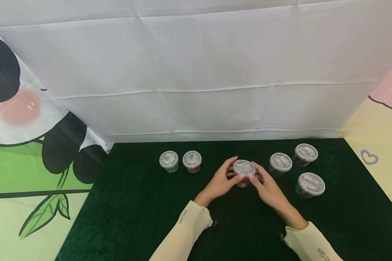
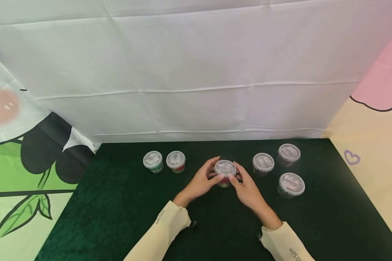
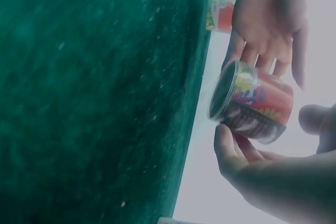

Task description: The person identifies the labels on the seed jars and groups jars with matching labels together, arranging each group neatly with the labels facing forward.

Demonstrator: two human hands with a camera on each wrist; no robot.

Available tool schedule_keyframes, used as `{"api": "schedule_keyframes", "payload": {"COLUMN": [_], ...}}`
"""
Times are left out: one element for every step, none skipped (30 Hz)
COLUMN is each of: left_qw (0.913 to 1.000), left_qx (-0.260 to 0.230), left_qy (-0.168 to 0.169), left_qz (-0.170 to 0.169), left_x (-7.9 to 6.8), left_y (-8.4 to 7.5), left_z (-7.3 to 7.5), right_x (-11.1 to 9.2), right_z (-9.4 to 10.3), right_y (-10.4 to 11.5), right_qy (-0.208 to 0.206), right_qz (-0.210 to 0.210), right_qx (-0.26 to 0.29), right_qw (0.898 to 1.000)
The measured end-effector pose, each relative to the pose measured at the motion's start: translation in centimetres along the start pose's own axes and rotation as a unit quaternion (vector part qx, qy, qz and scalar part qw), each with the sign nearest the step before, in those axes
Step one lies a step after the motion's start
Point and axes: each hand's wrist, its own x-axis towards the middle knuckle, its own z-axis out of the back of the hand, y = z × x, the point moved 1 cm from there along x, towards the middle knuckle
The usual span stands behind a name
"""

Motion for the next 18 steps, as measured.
{"api": "schedule_keyframes", "payload": {"left_qw": [1.0000, 0.9999, 0.9998, 0.9998, 0.9997, 0.9997, 0.9997, 0.9996, 0.9994, 0.9992, 0.9989, 0.9987, 0.9984, 0.9981, 0.9978, 0.9974, 0.9970, 0.9964], "left_qx": [-0.003, -0.006, -0.008, -0.008, -0.012, -0.016, -0.020, -0.026, -0.032, -0.036, -0.041, -0.044, -0.047, -0.050, -0.051, -0.053, -0.056, -0.060], "left_qy": [0.006, 0.011, 0.012, 0.012, 0.010, 0.007, 0.003, -0.001, -0.006, -0.010, -0.015, -0.020, -0.025, -0.030, -0.036, -0.041, -0.047, -0.052], "left_qz": [0.006, 0.010, 0.013, 0.015, 0.017, 0.017, 0.015, 0.014, 0.014, 0.015, 0.016, 0.017, 0.019, 0.021, 0.023, 0.025, 0.027, 0.029], "left_x": [-0.2, -0.4, -0.6, -0.8, -1.1, -1.3, -1.5, -1.7, -1.9, -2.0, -2.2, -2.3, -2.4, -2.5, -2.7, -2.8, -2.9, -3.0], "left_y": [0.0, 0.0, 0.0, 0.0, 0.0, -0.1, -0.2, -0.3, -0.4, -0.4, -0.5, -0.5, -0.5, -0.5, -0.5, -0.4, -0.4, -0.4], "left_z": [0.2, 0.4, 0.5, 0.7, 0.9, 1.0, 1.1, 1.2, 1.4, 1.5, 1.5, 1.6, 1.7, 1.8, 1.9, 2.0, 2.1, 2.1], "right_x": [0.0, -0.1, -0.1, -0.1, -0.1, -0.1, -0.1, -0.1, -0.1, -0.1, -0.1, -0.1, -0.1, -0.1, -0.1, -0.1, -0.1, 0.0], "right_z": [-0.1, -0.2, -0.4, -0.5, -0.6, -0.8, -0.9, -1.1, -1.2, -1.4, -1.5, -1.6, -1.8, -1.9, -2.0, -2.1, -2.2, -2.4], "right_y": [0.1, 0.2, 0.3, 0.4, 0.5, 0.7, 0.8, 0.9, 1.1, 1.2, 1.4, 1.6, 1.7, 1.9, 2.0, 2.2, 2.3, 2.4], "right_qy": [0.007, 0.015, 0.019, 0.024, 0.027, 0.029, 0.031, 0.032, 0.033, 0.033, 0.032, 0.032, 0.032, 0.031, 0.030, 0.029, 0.029, 0.030], "right_qz": [0.004, 0.005, 0.006, 0.008, 0.007, 0.007, 0.007, 0.006, 0.005, 0.005, 0.004, 0.005, 0.006, 0.005, 0.004, 0.003, 0.003, 0.002], "right_qx": [0.002, 0.003, 0.004, 0.005, 0.009, 0.012, 0.015, 0.017, 0.021, 0.024, 0.028, 0.029, 0.031, 0.034, 0.037, 0.040, 0.043, 0.047], "right_qw": [1.000, 1.000, 1.000, 1.000, 1.000, 0.999, 0.999, 0.999, 0.999, 0.999, 0.999, 0.999, 0.999, 0.999, 0.999, 0.999, 0.999, 0.998]}}
